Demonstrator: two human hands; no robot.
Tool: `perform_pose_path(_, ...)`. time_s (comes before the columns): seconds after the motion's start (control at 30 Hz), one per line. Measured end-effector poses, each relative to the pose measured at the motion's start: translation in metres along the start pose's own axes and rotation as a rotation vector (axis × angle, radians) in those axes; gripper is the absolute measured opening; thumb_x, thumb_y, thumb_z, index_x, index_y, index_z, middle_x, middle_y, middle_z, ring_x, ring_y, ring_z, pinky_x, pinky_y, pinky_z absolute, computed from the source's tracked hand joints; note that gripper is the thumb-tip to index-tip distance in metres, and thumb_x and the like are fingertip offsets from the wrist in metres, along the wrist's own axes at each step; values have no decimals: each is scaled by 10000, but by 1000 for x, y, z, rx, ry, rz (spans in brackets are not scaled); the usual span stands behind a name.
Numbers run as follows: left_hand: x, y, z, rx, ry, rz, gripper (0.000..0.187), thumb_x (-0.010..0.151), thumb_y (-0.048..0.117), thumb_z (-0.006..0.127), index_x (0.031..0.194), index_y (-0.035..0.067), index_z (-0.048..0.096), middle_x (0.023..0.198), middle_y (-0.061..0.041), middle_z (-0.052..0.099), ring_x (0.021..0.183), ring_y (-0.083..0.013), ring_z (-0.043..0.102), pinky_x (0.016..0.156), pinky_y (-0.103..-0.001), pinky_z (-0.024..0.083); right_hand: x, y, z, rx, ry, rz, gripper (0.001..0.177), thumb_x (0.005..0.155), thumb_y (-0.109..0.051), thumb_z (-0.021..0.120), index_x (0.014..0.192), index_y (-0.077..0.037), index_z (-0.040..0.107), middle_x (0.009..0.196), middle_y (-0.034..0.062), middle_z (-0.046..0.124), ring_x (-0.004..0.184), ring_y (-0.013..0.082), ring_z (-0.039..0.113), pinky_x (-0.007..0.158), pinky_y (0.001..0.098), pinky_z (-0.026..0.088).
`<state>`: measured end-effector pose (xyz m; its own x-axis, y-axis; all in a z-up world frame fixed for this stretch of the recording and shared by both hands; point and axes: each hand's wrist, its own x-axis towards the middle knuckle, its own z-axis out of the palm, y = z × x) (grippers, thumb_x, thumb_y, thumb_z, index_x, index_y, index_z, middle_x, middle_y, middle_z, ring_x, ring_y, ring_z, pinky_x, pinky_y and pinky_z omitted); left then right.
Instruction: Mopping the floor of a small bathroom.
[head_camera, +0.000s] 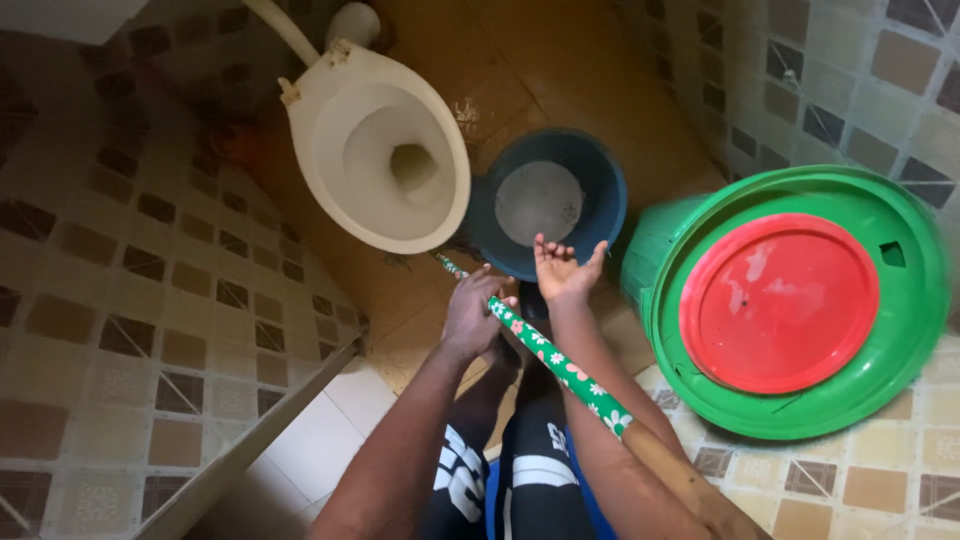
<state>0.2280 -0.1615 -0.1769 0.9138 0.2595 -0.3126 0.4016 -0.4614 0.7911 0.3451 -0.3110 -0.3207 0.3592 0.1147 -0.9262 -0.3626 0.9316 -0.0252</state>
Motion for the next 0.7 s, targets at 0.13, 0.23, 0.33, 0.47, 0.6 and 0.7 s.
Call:
perform_pose_path(0.13, -4, -3, -10, -3, -19, 19, 323, 867, 273, 731, 1108, 59, 737, 1077, -140, 729, 1332, -389, 542, 1108, -540, 363, -24, 4, 19, 114, -39, 4, 689, 891, -652, 694, 795, -66, 345, 782, 131, 426, 766, 284, 474, 1044, 587, 504)
perform_pose_path(0.23, -9, -12, -17, -5, -29, 41, 302, 884, 269, 737, 1086, 45, 731, 1079, -153, 725, 1317, -404, 561, 1086, -513, 411, -41, 6, 19, 118, -13, -6, 713, 879, -670, 702, 802, -63, 337, 786, 126, 404, 769, 281, 455, 1047, 582, 503)
perform_pose_path(0.33, -8, -27, -30, 13, -48, 61, 310, 876, 273, 746, 1073, 33, 728, 1027, -161, 724, 1277, -410, 590, 1072, -506, 434, -62, 8, 12, 94, -39, -25, 737, 814, -721, 671, 787, -67, 332, 781, 128, 408, 777, 291, 458, 1018, 580, 489)
perform_pose_path(0.47, -2, -25, -63, -20, -66, 89, 256, 857, 258, 754, 936, 21, 699, 1058, -162, 734, 1155, -403, 643, 1045, -486, 457, -95, -1, -7, 39, -61, -70, 746, 813, -733, 681, 816, -61, 356, 823, 138, 424, 798, 293, 458, 982, 537, 475)
perform_pose_path(0.6, -8, -33, -101, -69, -95, 68, 213, 855, 241, 732, 896, 37, 691, 1005, -157, 729, 1010, -377, 689, 914, -456, 516, -109, -11, -46, 4, -83, -155, 802, 814, -742, 730, 980, -6, 458, 899, 93, 433, 830, 246, 439, 1026, 513, 477)
perform_pose_path(0.7, -27, -26, -109, -70, -141, 161, 224, 871, 245, 725, 863, 27, 674, 948, -167, 733, 959, -382, 683, 848, -468, 520, -126, -28, -84, 68, -119, -160, 832, 764, -763, 752, 969, -33, 408, 942, 113, 447, 844, 255, 449, 999, 516, 447)
